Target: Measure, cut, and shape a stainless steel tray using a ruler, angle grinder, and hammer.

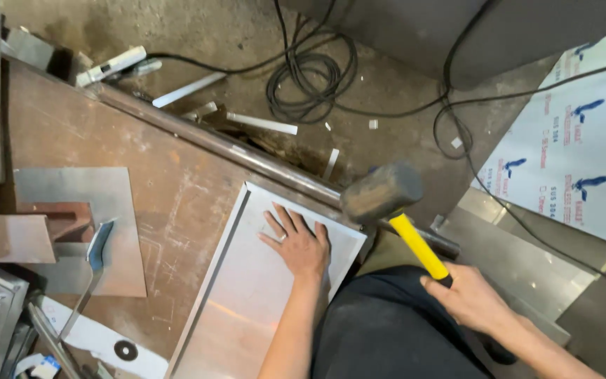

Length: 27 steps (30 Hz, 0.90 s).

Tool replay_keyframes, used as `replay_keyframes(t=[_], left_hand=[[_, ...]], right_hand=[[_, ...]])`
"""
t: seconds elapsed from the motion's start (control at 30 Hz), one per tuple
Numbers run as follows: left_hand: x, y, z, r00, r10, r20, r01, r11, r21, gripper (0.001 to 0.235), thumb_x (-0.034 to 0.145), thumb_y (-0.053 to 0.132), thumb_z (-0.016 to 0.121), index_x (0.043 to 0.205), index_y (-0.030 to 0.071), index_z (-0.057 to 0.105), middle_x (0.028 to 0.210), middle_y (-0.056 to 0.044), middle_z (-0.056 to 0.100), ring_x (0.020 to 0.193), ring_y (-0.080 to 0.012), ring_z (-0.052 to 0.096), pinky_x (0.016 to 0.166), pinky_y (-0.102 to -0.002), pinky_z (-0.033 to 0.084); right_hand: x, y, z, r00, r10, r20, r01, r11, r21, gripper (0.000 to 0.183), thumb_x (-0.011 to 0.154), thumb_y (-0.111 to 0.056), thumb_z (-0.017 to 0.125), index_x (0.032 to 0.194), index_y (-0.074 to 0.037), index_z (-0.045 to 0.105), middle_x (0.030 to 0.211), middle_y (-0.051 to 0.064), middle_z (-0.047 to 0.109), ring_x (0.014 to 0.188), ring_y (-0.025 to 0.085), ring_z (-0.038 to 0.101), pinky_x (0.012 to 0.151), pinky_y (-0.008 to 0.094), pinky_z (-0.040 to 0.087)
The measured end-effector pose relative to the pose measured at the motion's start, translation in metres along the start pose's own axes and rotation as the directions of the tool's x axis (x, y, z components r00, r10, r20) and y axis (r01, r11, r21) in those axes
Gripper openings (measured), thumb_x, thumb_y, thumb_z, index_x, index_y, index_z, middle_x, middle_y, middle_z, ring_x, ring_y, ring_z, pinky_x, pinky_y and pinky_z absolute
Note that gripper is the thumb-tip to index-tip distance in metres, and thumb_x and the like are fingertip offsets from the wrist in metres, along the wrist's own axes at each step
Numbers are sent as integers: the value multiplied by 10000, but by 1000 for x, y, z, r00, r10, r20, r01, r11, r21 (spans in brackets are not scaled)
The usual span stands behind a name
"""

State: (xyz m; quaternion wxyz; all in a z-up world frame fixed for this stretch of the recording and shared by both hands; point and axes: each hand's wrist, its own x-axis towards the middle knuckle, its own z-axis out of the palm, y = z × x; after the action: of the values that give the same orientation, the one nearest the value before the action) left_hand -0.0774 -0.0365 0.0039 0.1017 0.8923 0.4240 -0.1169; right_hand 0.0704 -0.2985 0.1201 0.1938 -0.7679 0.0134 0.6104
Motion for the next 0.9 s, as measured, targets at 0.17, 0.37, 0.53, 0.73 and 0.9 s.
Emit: replay_keyframes(t=[0.17,0.37,0.53,0.73,0.9], left_hand=[[6,3,-4,999,-31,-15,32,999,21,763,879,455,597,1429,-64,497,1672,-232,206,1551,-475,87,1168,-755,18],[3,3,-3,999,-18,27,19,999,-41,705,887,456,596,1392,-30,521,1678,-204,210,1548,-456,81,1155,-752,17],[8,1,-9,997,-19,69,28,991,-130,709,887,459,615,1401,-20,522,1658,-186,241,1543,-446,81,1150,-754,1],[1,-7,-4,995,-8,95,25,983,-180,721,876,480,624,1380,-29,544,1647,-197,266,1532,-458,89,1136,-763,-5],[1,-11,4,997,-21,80,36,983,-183,759,897,513,612,1447,0,513,1663,-177,265,1539,-451,104,1141,-769,2]], right_hand=[[21,12,13,969,179,169,-197,975,98,290,912,-280,720,869,-3,644,487,62,465,381,191,444,408,405,366],[32,-87,-21,995,-33,91,38,998,-51,309,892,-311,707,836,-10,669,437,63,571,357,166,568,407,371,463],[84,-125,17,971,-106,216,89,992,89,356,930,-291,678,885,56,609,479,36,536,354,172,525,370,390,436],[75,-204,8,969,-35,243,77,984,-162,270,927,-324,708,951,-57,674,437,84,570,326,201,544,385,376,450],[105,-184,27,967,-46,252,85,986,-145,343,904,-295,692,907,43,635,478,99,583,336,209,540,376,397,438]])
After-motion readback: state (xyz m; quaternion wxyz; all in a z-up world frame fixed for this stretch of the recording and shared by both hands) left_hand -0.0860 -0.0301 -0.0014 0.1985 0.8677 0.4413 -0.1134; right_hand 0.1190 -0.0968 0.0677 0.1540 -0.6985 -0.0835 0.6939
